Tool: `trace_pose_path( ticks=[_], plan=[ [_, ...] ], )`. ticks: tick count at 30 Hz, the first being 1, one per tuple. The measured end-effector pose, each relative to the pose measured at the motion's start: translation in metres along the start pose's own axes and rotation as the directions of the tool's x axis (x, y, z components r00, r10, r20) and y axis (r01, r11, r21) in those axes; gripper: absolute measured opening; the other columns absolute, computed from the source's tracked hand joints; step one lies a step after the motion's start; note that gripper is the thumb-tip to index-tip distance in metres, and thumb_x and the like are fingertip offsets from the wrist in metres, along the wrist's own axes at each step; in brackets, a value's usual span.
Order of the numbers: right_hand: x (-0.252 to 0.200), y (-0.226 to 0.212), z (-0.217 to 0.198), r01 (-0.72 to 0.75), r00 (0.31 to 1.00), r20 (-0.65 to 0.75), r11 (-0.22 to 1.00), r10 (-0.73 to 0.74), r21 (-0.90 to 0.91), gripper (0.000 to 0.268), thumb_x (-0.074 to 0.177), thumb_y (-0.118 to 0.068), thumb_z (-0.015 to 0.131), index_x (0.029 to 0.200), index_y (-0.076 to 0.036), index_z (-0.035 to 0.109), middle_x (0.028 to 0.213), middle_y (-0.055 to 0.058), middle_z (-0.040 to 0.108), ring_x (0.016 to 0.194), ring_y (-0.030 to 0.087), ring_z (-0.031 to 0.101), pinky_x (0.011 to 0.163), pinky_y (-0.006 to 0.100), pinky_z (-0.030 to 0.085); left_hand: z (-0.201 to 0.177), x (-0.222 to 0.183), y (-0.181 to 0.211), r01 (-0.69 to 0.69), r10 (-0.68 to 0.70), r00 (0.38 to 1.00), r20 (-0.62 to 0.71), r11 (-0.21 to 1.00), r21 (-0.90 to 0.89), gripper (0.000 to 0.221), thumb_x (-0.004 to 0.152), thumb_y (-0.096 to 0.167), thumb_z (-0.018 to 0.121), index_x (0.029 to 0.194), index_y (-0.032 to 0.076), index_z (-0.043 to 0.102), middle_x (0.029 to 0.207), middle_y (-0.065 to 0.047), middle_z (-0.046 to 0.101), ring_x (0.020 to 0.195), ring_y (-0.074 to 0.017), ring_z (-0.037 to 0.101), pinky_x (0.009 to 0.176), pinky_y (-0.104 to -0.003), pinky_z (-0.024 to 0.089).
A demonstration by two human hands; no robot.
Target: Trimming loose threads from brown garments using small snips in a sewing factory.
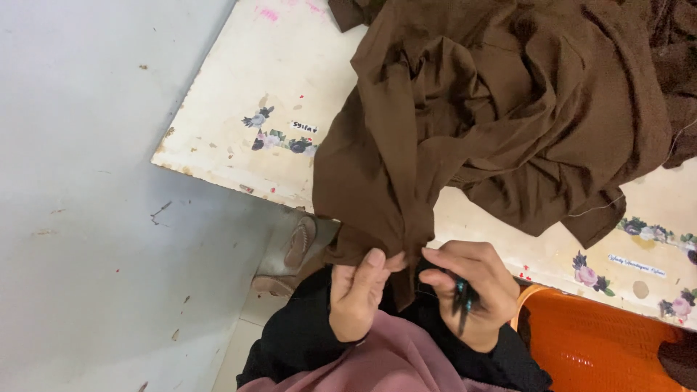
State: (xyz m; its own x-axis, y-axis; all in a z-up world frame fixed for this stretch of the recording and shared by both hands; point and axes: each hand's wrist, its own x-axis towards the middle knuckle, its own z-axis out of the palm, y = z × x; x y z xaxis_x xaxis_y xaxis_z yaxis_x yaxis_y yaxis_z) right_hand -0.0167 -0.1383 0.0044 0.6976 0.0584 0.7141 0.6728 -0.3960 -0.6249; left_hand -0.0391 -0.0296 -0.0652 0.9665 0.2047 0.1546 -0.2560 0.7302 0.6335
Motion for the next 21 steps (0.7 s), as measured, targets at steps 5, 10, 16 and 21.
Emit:
trace_pose_path(
  ticks=[5,10,16,21],
  plan=[
    [0.013,-0.010,0.006,0.014,1.000,-0.001,0.992,-0.014,-0.126,0.023,0.071,-0.003,0.070,0.092,-0.001,0.061,0.079,0.009,0.052,0.063,0.013,0.053,0.060,0.023,0.047,0.011,-0.003,0.008,-0.043,0.036,0.998,0.045,0.986,0.162,0.034,0.088,0.007,0.043,0.120,-0.005,0.037,0.115,-0.015,0.046,0.108,-0.0202,0.043,0.096,-0.037,0.038],
    [0.025,-0.005,0.005,-0.101,0.988,0.134,0.970,0.073,0.222,0.024,0.061,0.017,0.036,0.062,-0.002,0.050,0.060,0.006,0.048,0.056,0.016,0.044,0.054,0.024,0.037,0.008,-0.004,0.002,-0.103,0.089,0.992,0.085,0.980,0.171,0.031,0.089,0.004,0.043,0.117,-0.007,0.040,0.116,-0.021,0.047,0.106,-0.0296,0.049,0.092,-0.044,0.046],
    [-0.001,0.013,-0.018,-0.112,0.991,0.129,0.636,0.019,0.764,0.014,0.062,-0.003,0.042,0.051,-0.012,0.042,0.053,0.000,0.042,0.039,0.008,0.031,0.038,0.024,0.022,0.010,0.002,0.015,0.121,-0.125,0.992,0.025,0.983,0.136,0.033,0.090,0.014,0.039,0.097,-0.015,0.053,0.098,-0.027,0.057,0.103,-0.0348,0.053,0.090,-0.050,0.045],
    [-0.003,0.011,0.000,-0.160,0.970,0.201,0.980,0.135,0.116,0.033,0.066,-0.020,0.068,0.091,-0.005,0.054,0.089,0.015,0.057,0.079,0.020,0.057,0.058,0.024,0.044,0.012,0.002,0.019,-0.042,0.023,0.998,0.050,0.904,0.426,0.023,0.087,0.010,0.042,0.102,-0.005,0.051,0.095,-0.017,0.058,0.091,-0.0264,0.058,0.083,-0.039,0.048]
  ],
)
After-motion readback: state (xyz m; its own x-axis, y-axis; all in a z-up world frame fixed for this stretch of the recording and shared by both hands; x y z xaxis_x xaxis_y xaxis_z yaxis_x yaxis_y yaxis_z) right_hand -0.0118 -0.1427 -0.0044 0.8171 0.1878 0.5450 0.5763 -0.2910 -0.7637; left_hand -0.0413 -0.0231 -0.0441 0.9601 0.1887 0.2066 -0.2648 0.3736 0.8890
